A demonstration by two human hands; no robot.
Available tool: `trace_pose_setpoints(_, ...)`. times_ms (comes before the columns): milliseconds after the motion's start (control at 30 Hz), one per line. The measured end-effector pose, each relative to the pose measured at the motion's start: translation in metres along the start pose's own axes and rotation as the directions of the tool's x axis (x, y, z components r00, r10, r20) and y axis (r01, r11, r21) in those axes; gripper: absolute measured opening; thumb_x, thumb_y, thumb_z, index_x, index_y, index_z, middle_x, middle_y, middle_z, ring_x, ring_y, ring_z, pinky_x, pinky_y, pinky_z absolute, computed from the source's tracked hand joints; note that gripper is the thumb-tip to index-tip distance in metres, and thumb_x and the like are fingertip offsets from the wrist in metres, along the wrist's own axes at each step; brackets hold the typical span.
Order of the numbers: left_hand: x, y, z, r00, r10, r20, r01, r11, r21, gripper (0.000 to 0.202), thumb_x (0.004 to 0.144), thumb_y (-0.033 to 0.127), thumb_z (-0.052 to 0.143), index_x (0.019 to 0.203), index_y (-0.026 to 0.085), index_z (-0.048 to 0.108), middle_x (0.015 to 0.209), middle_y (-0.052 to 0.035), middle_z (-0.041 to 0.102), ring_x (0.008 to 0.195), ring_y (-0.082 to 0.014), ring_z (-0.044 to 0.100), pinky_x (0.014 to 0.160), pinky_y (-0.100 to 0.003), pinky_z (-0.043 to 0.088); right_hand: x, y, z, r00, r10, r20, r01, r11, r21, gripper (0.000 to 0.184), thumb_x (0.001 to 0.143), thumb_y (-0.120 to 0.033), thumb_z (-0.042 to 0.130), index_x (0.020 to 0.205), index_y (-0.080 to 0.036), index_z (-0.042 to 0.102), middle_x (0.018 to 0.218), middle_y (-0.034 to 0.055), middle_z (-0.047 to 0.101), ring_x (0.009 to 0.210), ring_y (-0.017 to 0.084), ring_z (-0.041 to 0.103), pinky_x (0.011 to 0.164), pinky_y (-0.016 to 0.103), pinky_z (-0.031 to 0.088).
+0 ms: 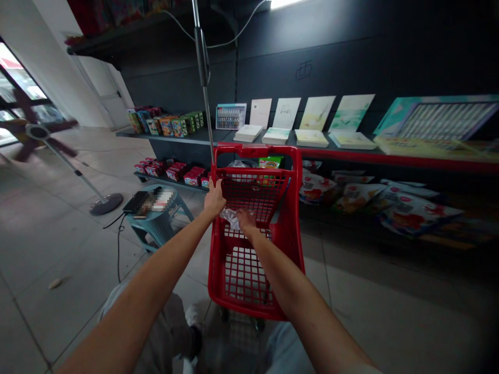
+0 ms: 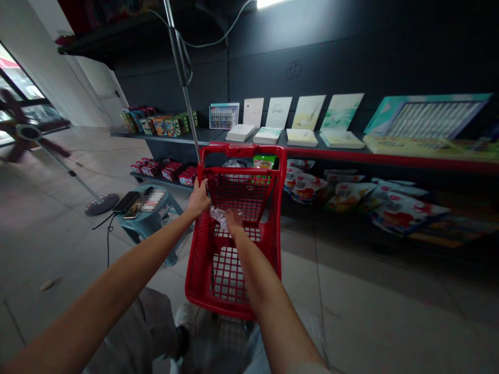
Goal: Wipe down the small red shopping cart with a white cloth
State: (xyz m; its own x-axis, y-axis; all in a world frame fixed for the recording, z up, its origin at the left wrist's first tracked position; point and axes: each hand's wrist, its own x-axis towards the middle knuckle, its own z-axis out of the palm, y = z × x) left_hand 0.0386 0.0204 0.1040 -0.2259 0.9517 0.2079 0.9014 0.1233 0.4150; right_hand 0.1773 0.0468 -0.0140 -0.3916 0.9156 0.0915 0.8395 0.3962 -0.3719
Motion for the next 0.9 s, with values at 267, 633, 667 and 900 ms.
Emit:
trace_pose_setpoints(267, -0.005, 0.005, -0.002, 1.0, -0.025, -0.002, 0.025, 1.0, 0.015, 0.064, 0.094, 0.017, 0.058, 0.155, 0.029, 0.042, 0.176, -0.0166, 0.018, 0.125, -0.0319, 0.07, 0.106, -0.043, 0.056, 0.02, 0.012, -0.069, 0.945, 0.017, -0.328, -0.009, 1.0, 0.025, 0.046, 0.098, -0.008, 0.044, 0.135, -0.022, 0.068, 0.138, 0.0109, 0.061, 0.127, 0.024, 0.053, 0.101, 0.032, 0.051)
trace_pose_setpoints(633, -0.008, 0.01, -0.002, 1.0, -0.022, -0.004, 0.022, 1.0, -0.009, 0.06, 0.092, 0.014, 0.06, 0.148, 0.031, 0.049, 0.176, -0.0128, 0.02, 0.12, -0.031, 0.072, 0.105, -0.045, 0.057, 0.047, 0.017, -0.08, 0.783, -0.002, -0.622, 0.067, 0.994, 0.082, 0.037, 0.098, -0.01, 0.046, 0.122, -0.019, 0.072, 0.136, 0.0115, 0.061, 0.131, 0.026, 0.05, 0.11, 0.037, 0.048)
trace_pose_setpoints(667, -0.008, 0.01, -0.002, 1.0, -0.023, 0.002, 0.023, 1.0, -0.005, 0.06, 0.092, 0.013, 0.06, 0.148, 0.031, 0.049, 0.176, -0.0124, 0.02, 0.12, -0.0311, 0.072, 0.105, -0.045, 0.057, 0.046, 0.019, -0.067, 0.809, 0.008, -0.588, 0.054, 0.995, 0.088, 0.036, 0.099, -0.011, 0.045, 0.122, -0.019, 0.072, 0.135, 0.0121, 0.062, 0.13, 0.027, 0.05, 0.108, 0.036, 0.049)
trace_pose_setpoints(900, -0.002, 0.008, 0.003, 1.0, -0.017, 0.004, 0.017, 1.0, -0.007, 0.059, 0.091, 0.012, 0.06, 0.147, 0.03, 0.049, 0.177, -0.0132, 0.017, 0.124, -0.0305, 0.07, 0.107, -0.044, 0.056, 0.055, 0.032, -0.01, 0.828, 0.011, -0.561, 0.05, 0.994, 0.093, 0.033, 0.099, -0.012, 0.048, 0.118, -0.016, 0.074, 0.135, 0.0144, 0.063, 0.131, 0.029, 0.049, 0.114, 0.039, 0.045)
